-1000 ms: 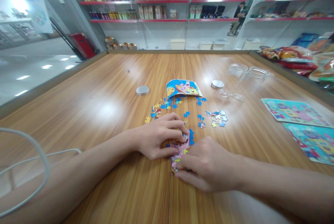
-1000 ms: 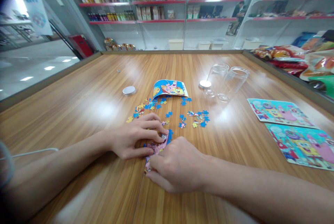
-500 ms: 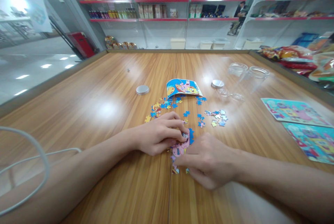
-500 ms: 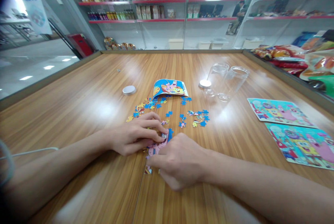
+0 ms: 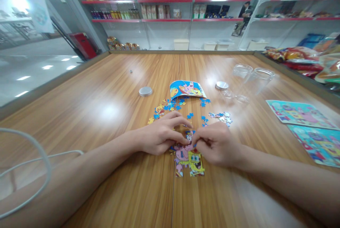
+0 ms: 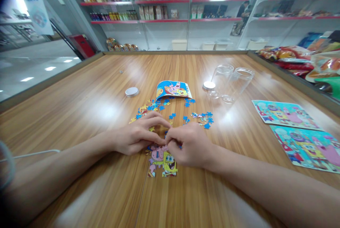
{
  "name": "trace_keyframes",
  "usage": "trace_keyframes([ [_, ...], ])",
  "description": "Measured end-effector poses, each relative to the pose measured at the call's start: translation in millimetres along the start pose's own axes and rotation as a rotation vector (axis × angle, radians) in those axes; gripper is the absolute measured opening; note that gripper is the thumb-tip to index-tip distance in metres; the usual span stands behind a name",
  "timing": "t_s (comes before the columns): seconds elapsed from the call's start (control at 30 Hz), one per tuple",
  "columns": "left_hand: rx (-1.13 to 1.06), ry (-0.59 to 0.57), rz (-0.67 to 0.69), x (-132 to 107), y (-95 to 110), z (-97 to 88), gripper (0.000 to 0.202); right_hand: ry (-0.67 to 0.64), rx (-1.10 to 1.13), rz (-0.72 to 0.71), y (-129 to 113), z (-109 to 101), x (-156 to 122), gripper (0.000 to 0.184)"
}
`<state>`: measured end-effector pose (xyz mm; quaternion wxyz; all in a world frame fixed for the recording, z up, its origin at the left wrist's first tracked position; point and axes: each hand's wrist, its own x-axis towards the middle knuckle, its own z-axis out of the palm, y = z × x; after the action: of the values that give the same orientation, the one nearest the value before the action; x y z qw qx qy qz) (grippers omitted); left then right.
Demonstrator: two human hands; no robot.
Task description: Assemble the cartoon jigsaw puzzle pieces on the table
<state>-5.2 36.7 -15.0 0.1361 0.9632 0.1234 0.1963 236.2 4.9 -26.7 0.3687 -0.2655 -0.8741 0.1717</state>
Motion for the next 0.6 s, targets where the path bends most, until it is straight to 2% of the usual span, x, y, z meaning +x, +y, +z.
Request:
trace_keyframes([
  [0.13, 0.151, 0.160, -0.087, -2, -2, 2.7, 0.039, 0.066, -0.039, 0.204, 14, -7, 6, 0.020],
  [0.23, 0.220, 0.356, -0.153, -4, -5, 4.2, 0.038, 0.056, -0.042, 0.248, 18, -7, 7, 0.020],
  [0.3, 0.262, 0.439, -0.198, -5, -7, 4.8, 0.033, 0.016, -0.026, 0.235, 18, -6, 7, 0.020],
  [0.37, 0.296, 0.462, -0.232, -6, -9, 5.2, 0.030, -0.019, -0.015, 0.192, 17, -4, 6, 0.021],
  [0.6, 0.360, 0.430, -0.300, -9, -16, 6.9, 0.025, -0.104, 0.033, -0.044, 17, -3, 4, 0.032],
])
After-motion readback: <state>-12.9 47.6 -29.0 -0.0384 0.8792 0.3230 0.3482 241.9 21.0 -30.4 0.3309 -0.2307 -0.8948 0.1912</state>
